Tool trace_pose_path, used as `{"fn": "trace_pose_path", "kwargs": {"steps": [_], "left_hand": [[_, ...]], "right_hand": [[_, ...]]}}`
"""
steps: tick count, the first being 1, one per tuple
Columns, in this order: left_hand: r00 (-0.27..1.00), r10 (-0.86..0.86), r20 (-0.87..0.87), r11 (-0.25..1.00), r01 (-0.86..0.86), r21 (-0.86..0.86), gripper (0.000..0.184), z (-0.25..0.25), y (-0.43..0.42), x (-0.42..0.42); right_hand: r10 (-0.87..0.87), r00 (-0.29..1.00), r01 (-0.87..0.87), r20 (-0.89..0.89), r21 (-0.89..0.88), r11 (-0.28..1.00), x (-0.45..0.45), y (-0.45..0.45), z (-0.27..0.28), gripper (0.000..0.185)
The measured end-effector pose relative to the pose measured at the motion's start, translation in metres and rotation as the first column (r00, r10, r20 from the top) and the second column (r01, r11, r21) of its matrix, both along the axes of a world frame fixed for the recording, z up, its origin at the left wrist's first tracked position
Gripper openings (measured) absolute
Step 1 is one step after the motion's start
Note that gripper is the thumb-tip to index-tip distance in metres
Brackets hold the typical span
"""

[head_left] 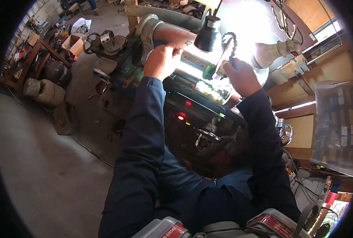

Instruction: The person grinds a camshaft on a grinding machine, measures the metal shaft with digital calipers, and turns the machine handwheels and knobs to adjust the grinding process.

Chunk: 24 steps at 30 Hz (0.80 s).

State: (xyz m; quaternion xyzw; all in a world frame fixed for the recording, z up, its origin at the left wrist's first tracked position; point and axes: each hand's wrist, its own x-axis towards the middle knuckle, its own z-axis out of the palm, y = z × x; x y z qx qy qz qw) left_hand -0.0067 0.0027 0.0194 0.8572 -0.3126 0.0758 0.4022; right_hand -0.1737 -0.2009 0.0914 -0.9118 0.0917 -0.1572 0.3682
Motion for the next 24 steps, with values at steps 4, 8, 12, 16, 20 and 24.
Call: {"fn": "trace_pose_path", "kwargs": {"steps": [4,8,12,16,20,24], "left_hand": [[1.0,0.013,0.023,1.0,-0.014,0.022,0.028,-0.001,0.001,0.0],[1.0,0.001,0.01,1.0,-0.001,0.004,0.028,-0.002,0.0,0.001],[0.999,0.027,0.018,0.999,-0.028,0.038,0.029,0.0,0.0,0.001],[1.0,-0.002,0.0,1.0,0.002,0.011,0.029,-0.001,0.002,0.001],[1.0,0.005,0.01,1.0,-0.005,0.01,0.03,-0.001,0.001,0.001],[1.0,0.023,0.004,0.999,-0.023,0.028,0.029,0.003,0.002,-0.002]], "right_hand": [[-0.04,0.996,0.031,-0.078,-0.112,0.993,-0.006,-0.008,0.009,0.035],[0.0,0.998,-0.011,-0.065,-0.165,0.986,-0.01,-0.019,0.012,0.035],[-0.006,0.998,-0.003,-0.063,-0.143,0.99,-0.01,-0.022,0.005,0.038],[0.104,0.994,-0.095,0.041,-0.19,0.977,-0.017,-0.03,0.001,0.037],[-0.126,0.992,0.124,0.026,0.087,0.989,-0.043,-0.024,-0.013,0.029],[-0.241,0.971,0.198,0.005,-0.586,0.786,-0.076,0.038,-0.029,0.033]]}}
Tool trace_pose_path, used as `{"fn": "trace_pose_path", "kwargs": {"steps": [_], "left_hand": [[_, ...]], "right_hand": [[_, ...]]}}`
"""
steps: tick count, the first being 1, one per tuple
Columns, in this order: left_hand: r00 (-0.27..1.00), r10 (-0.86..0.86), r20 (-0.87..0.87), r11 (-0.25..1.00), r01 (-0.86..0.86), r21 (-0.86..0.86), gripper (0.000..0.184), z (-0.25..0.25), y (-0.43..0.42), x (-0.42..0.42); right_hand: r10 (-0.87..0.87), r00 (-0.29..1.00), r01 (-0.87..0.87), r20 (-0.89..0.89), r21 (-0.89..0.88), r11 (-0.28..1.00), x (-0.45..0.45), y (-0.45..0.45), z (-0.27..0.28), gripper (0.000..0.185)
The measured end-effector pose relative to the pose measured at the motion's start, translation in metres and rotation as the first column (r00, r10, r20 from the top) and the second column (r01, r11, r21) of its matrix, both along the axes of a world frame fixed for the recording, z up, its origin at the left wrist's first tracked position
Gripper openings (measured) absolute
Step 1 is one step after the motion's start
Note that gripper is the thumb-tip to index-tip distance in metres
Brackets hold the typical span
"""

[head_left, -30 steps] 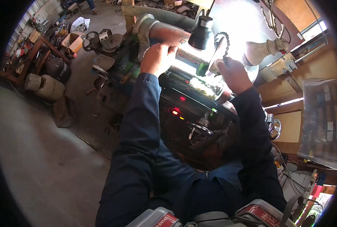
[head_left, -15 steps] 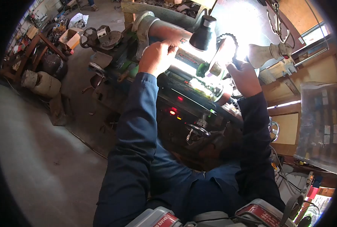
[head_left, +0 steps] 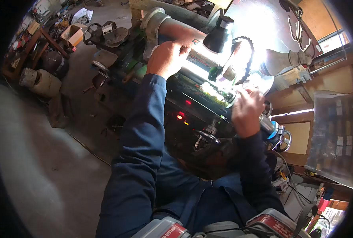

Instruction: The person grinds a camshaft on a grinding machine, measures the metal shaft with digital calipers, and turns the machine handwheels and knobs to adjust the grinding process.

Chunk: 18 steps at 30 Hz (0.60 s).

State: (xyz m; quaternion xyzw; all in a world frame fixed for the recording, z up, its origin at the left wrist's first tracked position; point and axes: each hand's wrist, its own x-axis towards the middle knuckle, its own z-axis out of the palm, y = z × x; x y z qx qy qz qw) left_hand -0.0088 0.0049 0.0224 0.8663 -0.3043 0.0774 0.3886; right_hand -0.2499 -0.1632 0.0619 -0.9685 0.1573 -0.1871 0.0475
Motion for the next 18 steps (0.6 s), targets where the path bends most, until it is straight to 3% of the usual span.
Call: {"fn": "trace_pose_path", "kwargs": {"steps": [1,4,8,12,14,16,18], "left_hand": [[1.0,0.001,0.008,1.0,-0.001,0.0,0.029,-0.002,0.0,0.002],[1.0,-0.006,0.021,1.0,0.006,-0.001,0.029,-0.006,-0.002,0.004],[1.0,-0.007,0.005,1.0,0.007,0.003,0.03,-0.008,-0.001,0.002],[1.0,-0.017,-0.018,1.0,0.017,-0.001,0.03,-0.003,-0.001,0.003],[1.0,-0.017,-0.004,1.0,0.017,0.019,0.03,-0.008,-0.001,0.003],[1.0,-0.014,0.02,1.0,0.015,-0.006,0.031,-0.006,-0.001,0.005],[1.0,-0.025,-0.002,0.999,0.025,-0.025,0.031,-0.003,0.001,0.004]], "right_hand": [[-0.037,0.995,0.037,-0.092,-0.005,0.999,-0.002,0.018,0.001,0.036],[0.066,0.997,-0.06,0.041,-0.129,0.99,0.007,0.026,-0.025,0.038],[-0.056,0.995,0.028,-0.087,-0.3,0.954,0.014,0.026,-0.029,0.043],[-0.023,0.997,0.005,-0.068,-0.249,0.968,0.008,0.044,-0.021,0.045],[-0.029,0.989,-0.026,-0.147,-0.356,0.934,0.014,0.019,-0.047,0.044],[-0.011,1.0,0.009,-0.006,-0.287,0.958,0.011,0.038,-0.03,0.044],[-0.023,0.998,0.011,-0.055,-0.203,0.979,-0.005,0.053,-0.023,0.047]]}}
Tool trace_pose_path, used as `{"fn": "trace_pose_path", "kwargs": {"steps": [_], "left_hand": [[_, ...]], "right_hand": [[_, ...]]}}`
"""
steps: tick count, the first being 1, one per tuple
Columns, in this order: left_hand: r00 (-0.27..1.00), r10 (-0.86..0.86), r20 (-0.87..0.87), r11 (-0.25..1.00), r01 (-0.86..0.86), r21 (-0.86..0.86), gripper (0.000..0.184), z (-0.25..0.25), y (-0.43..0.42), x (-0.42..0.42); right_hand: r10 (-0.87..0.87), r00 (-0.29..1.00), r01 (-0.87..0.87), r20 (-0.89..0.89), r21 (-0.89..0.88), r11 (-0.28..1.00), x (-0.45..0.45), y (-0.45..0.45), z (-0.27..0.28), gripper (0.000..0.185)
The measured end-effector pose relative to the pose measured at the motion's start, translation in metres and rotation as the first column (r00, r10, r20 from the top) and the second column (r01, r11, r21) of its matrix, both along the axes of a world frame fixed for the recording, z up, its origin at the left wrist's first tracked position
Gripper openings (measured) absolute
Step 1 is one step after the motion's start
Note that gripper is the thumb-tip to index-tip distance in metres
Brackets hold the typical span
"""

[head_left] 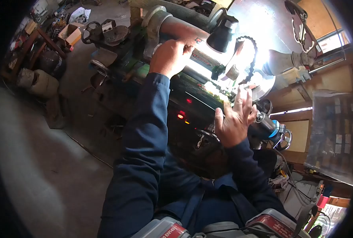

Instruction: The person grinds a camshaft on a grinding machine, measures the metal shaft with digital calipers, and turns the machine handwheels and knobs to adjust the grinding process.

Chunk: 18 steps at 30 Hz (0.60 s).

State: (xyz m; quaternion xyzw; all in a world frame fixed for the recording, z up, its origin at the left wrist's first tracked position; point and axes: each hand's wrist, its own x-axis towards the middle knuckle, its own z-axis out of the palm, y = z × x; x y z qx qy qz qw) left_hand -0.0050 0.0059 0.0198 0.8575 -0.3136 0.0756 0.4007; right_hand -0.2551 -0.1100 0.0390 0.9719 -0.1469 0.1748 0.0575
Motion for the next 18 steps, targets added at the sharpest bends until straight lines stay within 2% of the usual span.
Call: {"fn": "trace_pose_path", "kwargs": {"steps": [1,3,4,6,7,9,11,13,15,16,18], "left_hand": [[1.0,-0.006,-0.02,1.0,0.005,-0.009,0.031,0.001,0.001,-0.002],[1.0,0.014,-0.001,0.999,-0.014,0.035,0.032,-0.001,0.0,-0.002],[1.0,0.015,0.003,0.999,-0.015,0.038,0.032,-0.004,-0.001,0.0],[1.0,0.014,0.009,0.999,-0.015,0.039,0.032,-0.002,0.0,0.002],[1.0,0.015,0.013,0.999,-0.016,0.034,0.032,0.0,0.0,0.004],[1.0,0.011,-0.006,0.999,-0.011,0.032,0.032,-0.003,0.0,0.001],[1.0,0.021,0.017,0.999,-0.021,0.035,0.033,-0.003,-0.001,0.001],[1.0,0.019,0.023,0.999,-0.02,0.046,0.033,-0.003,-0.001,0.001],[1.0,-0.004,-0.026,0.999,0.005,0.042,0.031,0.0,0.0,0.001],[0.999,0.016,0.041,1.0,-0.017,0.014,0.031,-0.004,-0.001,0.003],[1.0,0.018,0.025,0.999,-0.019,0.045,0.031,-0.004,-0.001,0.004]], "right_hand": [[-0.017,1.0,0.017,-0.006,0.039,0.999,-0.003,0.002,0.0,0.048],[-0.014,0.995,0.018,0.098,-0.043,0.999,0.01,-0.008,0.005,0.046],[-0.019,1.0,0.02,-0.003,0.047,0.999,0.017,-0.02,-0.002,0.044],[-0.029,0.997,0.032,-0.077,0.031,0.999,0.012,-0.013,-0.005,0.044],[-0.014,0.999,0.011,-0.048,-0.052,0.999,0.003,-0.006,-0.002,0.044],[-0.012,1.0,0.013,-0.027,0.041,0.999,-0.007,0.004,-0.001,0.042],[-0.029,0.999,0.03,0.034,-0.022,0.999,0.009,-0.008,0.001,0.04],[0.028,0.998,-0.024,-0.053,0.071,0.997,0.014,-0.015,-0.003,0.041],[0.015,1.0,-0.016,-0.007,-0.043,0.999,0.005,0.002,0.002,0.042],[0.023,0.999,-0.023,-0.022,0.032,0.999,-0.004,0.008,0.001,0.041],[-0.014,1.0,0.014,0.014,-0.023,1.0,0.011,-0.002,0.001,0.042]]}}
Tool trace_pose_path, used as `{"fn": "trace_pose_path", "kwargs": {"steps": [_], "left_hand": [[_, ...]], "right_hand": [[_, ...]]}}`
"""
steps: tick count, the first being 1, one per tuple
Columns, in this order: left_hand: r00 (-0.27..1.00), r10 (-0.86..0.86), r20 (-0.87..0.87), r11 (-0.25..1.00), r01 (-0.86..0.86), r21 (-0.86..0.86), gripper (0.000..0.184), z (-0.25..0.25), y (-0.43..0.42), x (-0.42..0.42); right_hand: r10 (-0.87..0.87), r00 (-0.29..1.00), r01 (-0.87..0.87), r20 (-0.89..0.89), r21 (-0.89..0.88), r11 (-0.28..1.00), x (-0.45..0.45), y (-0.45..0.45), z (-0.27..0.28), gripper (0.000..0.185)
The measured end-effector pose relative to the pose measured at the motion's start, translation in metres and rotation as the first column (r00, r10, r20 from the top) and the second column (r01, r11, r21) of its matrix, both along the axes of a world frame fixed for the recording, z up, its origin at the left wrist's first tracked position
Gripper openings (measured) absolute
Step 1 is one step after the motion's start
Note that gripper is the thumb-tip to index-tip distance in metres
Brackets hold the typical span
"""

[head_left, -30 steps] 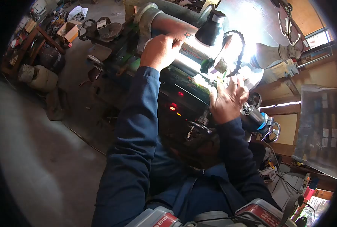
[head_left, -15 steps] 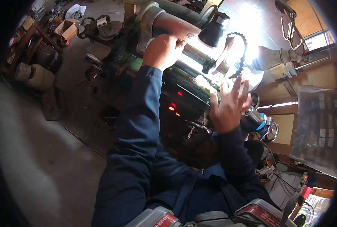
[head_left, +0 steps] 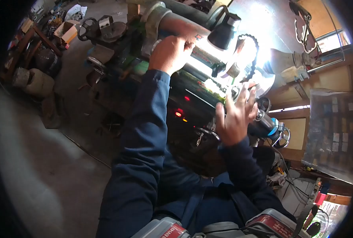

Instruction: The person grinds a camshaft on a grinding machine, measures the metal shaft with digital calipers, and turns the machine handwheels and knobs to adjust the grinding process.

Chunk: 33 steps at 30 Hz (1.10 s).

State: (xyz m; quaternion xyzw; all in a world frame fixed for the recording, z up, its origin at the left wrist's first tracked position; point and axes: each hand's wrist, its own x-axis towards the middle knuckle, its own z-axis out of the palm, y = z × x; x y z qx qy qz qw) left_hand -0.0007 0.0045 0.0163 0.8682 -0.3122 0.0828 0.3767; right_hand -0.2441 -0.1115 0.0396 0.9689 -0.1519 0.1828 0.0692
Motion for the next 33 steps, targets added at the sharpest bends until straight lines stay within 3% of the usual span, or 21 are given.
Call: {"fn": "trace_pose_path", "kwargs": {"steps": [5,6,9,11,14,17,19,21,22,25,27,29,32,33], "left_hand": [[0.999,-0.015,-0.042,1.0,0.014,-0.018,0.031,0.002,0.001,-0.003],[1.0,-0.005,-0.014,1.0,0.004,-0.019,0.03,0.001,0.001,-0.002],[1.0,0.0,0.007,1.0,0.0,0.003,0.029,-0.005,-0.002,0.0],[0.999,0.0,0.032,0.999,0.001,-0.039,0.028,-0.004,0.0,-0.004],[0.999,0.003,0.045,0.989,0.004,-0.151,0.027,0.0,0.002,-0.006],[0.997,0.008,0.071,0.996,-0.002,-0.092,0.024,-0.004,0.001,-0.005],[1.0,-0.003,0.014,0.998,0.004,-0.069,0.026,-0.004,0.002,-0.006],[0.999,-0.029,-0.013,0.994,0.028,-0.11,0.027,0.0,0.004,-0.006],[1.0,-0.015,-0.003,0.994,0.014,-0.109,0.027,0.0,0.005,-0.006],[0.999,0.009,0.037,0.998,-0.006,-0.065,0.025,-0.003,0.003,-0.006],[0.996,0.01,0.085,0.99,0.003,-0.143,0.025,-0.007,0.002,-0.008],[0.996,0.015,0.082,0.984,0.0,-0.178,0.026,-0.006,0.001,-0.005],[0.992,0.029,0.126,0.99,-0.011,-0.143,0.026,-0.008,0.003,-0.002],[0.99,0.036,0.137,0.992,-0.019,-0.123,0.026,-0.007,0.003,-0.005]], "right_hand": [[0.033,0.999,-0.033,-0.001,-0.036,0.999,-0.007,0.006,-0.004,0.047],[0.046,0.997,-0.044,-0.055,0.04,0.998,-0.015,0.011,-0.004,0.047],[-0.06,0.998,0.06,-0.026,-0.028,0.998,0.001,-0.003,0.0,0.047],[0.042,0.997,-0.058,-0.071,-0.243,0.968,0.001,-0.015,-0.014,0.047],[0.034,0.998,-0.029,-0.054,0.09,0.996,-0.019,0.01,-0.005,0.046],[-0.08,0.997,0.08,-0.009,-0.039,0.996,0.002,-0.005,-0.004,0.044],[0.043,0.998,-0.038,-0.039,0.122,0.992,0.005,-0.01,-0.007,0.045],[-0.002,1.0,0.002,-0.027,-0.003,1.0,-0.008,0.011,-0.001,0.047],[0.031,0.994,-0.023,-0.1,0.077,0.997,-0.018,0.012,-0.005,0.045],[-0.09,0.996,0.09,-0.008,-0.011,0.996,0.004,-0.003,-0.004,0.043],[-0.086,0.992,0.09,-0.095,0.04,0.995,0.0,-0.005,-0.007,0.044],[-0.005,0.997,0.002,-0.08,-0.043,0.999,-0.012,0.009,-0.005,0.048],[-0.046,0.999,0.046,0.001,0.005,0.999,0.004,-0.002,-0.005,0.047],[-0.027,0.998,0.03,-0.056,0.065,0.997,0.001,-0.006,-0.007,0.047]]}}
